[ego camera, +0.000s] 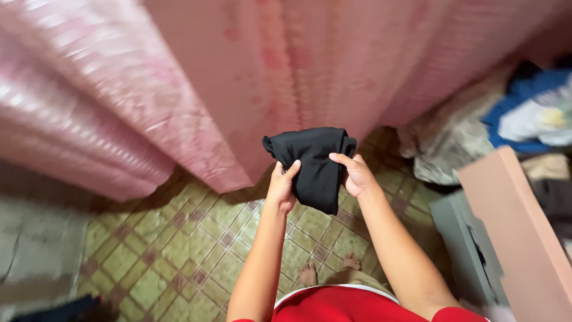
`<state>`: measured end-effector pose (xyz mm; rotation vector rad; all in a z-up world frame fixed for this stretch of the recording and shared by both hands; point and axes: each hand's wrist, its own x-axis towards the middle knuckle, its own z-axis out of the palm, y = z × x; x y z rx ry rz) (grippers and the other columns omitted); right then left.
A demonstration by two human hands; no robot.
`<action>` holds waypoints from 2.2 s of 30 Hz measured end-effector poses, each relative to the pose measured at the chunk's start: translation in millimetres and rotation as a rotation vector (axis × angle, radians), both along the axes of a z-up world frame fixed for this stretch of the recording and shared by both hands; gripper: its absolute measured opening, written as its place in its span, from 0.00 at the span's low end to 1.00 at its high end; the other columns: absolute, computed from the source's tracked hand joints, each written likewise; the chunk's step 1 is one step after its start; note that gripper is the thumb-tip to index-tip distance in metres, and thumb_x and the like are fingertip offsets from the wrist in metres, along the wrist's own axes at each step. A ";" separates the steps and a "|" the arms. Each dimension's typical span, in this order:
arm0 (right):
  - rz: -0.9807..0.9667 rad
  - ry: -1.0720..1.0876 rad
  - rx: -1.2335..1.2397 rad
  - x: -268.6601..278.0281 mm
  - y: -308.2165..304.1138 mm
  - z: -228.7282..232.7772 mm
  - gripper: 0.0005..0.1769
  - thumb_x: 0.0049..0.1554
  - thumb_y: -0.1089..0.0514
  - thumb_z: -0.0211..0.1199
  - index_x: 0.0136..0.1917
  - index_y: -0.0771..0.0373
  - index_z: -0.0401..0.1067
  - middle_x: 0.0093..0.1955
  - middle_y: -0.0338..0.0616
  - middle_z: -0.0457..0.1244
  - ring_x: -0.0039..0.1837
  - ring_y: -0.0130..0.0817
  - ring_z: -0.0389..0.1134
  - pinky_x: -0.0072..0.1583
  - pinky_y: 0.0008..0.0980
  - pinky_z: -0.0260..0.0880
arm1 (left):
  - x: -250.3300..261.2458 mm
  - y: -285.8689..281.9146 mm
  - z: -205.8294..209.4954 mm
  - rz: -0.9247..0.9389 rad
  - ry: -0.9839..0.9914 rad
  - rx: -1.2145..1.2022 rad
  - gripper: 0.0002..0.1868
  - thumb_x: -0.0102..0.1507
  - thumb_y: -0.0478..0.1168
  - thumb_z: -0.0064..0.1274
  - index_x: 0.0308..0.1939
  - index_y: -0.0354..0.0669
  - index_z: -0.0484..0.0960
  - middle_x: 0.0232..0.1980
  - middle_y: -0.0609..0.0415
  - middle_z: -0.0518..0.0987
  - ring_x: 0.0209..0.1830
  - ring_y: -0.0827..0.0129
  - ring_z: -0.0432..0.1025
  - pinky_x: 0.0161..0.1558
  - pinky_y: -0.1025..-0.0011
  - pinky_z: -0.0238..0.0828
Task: The person removes various pieces of clothing from a drawer one by one and places them onto a bed.
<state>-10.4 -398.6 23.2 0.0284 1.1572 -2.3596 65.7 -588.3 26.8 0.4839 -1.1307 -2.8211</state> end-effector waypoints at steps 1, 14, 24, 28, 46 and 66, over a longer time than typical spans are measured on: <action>0.035 0.004 0.000 -1.1 -11.2 0.3 0.23 0.53 0.64 0.68 0.61 0.67 0.72 0.59 0.45 0.69 0.61 0.38 0.71 0.64 0.39 0.71 | 5.3 -9.1 -1.1 0.036 -0.004 -0.003 0.29 0.64 0.34 0.57 0.69 0.40 0.69 0.66 0.49 0.76 0.64 0.59 0.72 0.64 0.58 0.70; 0.452 0.041 0.025 -26.0 -128.8 19.8 0.22 0.54 0.61 0.69 0.61 0.69 0.72 0.58 0.48 0.70 0.60 0.38 0.72 0.63 0.39 0.72 | 43.7 -83.4 -9.3 0.456 0.061 0.007 0.31 0.64 0.34 0.57 0.70 0.40 0.66 0.67 0.47 0.75 0.65 0.57 0.72 0.65 0.58 0.71; 0.787 0.092 0.022 -21.7 -187.3 34.6 0.22 0.55 0.60 0.67 0.62 0.66 0.72 0.58 0.45 0.70 0.60 0.37 0.71 0.65 0.39 0.71 | 83.1 -88.7 -1.9 0.768 0.161 0.037 0.33 0.63 0.31 0.56 0.72 0.44 0.64 0.68 0.48 0.73 0.65 0.56 0.71 0.65 0.56 0.71; 0.901 0.072 0.011 -2.1 -206.5 34.8 0.22 0.54 0.60 0.68 0.62 0.64 0.72 0.59 0.43 0.70 0.61 0.37 0.71 0.65 0.41 0.70 | 112.1 -86.3 -2.9 0.878 0.123 0.047 0.33 0.64 0.32 0.55 0.73 0.42 0.64 0.68 0.45 0.74 0.65 0.53 0.72 0.64 0.55 0.71; 1.343 0.030 0.049 195.7 -250.6 15.7 0.16 0.54 0.60 0.69 0.56 0.61 0.76 0.56 0.40 0.70 0.59 0.35 0.70 0.64 0.40 0.69 | 322.6 -29.4 -18.9 1.399 0.062 -0.034 0.30 0.64 0.37 0.57 0.70 0.43 0.69 0.68 0.50 0.75 0.68 0.58 0.69 0.67 0.58 0.67; 1.897 -0.012 0.008 554.6 -228.0 2.8 0.13 0.56 0.60 0.66 0.55 0.63 0.74 0.53 0.41 0.70 0.56 0.36 0.71 0.61 0.38 0.70 | 635.0 104.8 -11.1 1.937 0.089 0.022 0.29 0.62 0.40 0.59 0.68 0.46 0.71 0.67 0.52 0.75 0.68 0.58 0.69 0.66 0.54 0.68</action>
